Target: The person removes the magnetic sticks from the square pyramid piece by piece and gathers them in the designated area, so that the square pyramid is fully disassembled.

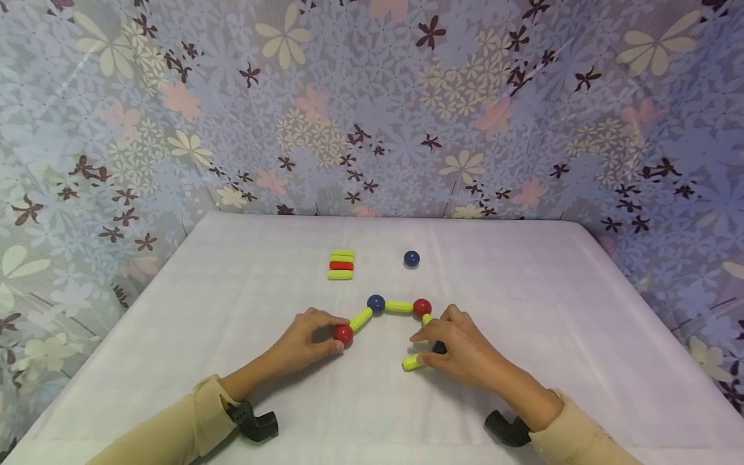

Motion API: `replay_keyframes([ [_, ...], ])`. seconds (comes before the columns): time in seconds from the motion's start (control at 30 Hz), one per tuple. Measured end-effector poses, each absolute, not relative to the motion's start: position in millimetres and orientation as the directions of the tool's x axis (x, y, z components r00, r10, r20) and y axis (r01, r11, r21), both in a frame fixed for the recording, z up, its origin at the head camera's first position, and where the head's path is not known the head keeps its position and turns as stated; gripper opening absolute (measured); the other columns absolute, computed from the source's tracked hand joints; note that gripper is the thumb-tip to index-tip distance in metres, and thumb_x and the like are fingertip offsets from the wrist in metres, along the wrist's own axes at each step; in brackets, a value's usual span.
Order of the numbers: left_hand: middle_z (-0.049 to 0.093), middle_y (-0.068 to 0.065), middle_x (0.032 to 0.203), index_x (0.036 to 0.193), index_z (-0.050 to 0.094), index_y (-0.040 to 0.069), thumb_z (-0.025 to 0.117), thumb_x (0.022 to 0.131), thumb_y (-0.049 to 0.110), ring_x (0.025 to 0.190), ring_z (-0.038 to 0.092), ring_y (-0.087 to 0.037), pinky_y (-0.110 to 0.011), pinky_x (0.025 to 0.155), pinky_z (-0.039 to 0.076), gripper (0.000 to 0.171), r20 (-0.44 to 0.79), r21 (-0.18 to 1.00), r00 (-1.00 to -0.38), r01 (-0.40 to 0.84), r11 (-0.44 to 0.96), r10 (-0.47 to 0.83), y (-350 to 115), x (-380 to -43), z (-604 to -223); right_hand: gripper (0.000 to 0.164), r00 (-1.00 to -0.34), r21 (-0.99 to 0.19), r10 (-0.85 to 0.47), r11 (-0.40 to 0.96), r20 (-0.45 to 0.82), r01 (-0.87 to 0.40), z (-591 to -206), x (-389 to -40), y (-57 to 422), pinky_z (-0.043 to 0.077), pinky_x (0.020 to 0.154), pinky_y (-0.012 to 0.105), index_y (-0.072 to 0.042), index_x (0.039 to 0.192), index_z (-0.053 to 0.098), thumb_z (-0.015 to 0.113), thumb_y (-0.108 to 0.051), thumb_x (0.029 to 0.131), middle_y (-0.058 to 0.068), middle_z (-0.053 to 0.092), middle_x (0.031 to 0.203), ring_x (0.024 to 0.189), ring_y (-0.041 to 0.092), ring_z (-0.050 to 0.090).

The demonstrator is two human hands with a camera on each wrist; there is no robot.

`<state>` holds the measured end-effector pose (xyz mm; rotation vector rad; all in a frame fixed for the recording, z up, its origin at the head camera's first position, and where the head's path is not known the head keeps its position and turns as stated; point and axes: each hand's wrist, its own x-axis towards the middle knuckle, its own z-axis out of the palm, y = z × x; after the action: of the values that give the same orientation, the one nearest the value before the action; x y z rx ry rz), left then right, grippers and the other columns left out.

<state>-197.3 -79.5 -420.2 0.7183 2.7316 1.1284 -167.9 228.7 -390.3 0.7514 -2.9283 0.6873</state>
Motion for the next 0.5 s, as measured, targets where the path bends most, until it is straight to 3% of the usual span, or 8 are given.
replay_keyframes([
  [0.23,0.066,0.005,0.102,0.11,0.064,0.018,0.078,0.073,0.037,0.093,0.047,-0.011,-0.031,0.083,0.032,0.044,0.18,0.594,-0.904,0.414,0.689,0.388,-63.0,-189.6,-421.3,0.045,-0.877,-0.367,-0.438,0.797,0.194,-0.48,-374.8,-198.1,181.0,0.033,0.074,0.029,-0.017,0.119,0.065,0.076,-0.027,0.077,0.0,0.068,0.115,0.092,0.016,0.043],
  [0.5,0.063,0.006,0.09,0.104,0.064,0.016,0.08,0.071,0.036,0.086,0.045,-0.008,-0.029,0.08,0.033,0.041,0.23,0.532,-0.909,0.417,0.736,0.348,-53.6,-183.7,-421.7,0.059,-0.93,-0.408,-0.367,0.851,-0.011,-0.331,-380.9,-229.7,149.7,0.04,0.076,0.034,-0.019,0.13,0.057,0.077,-0.029,0.075,0.004,0.063,0.126,0.101,0.023,0.047],
])
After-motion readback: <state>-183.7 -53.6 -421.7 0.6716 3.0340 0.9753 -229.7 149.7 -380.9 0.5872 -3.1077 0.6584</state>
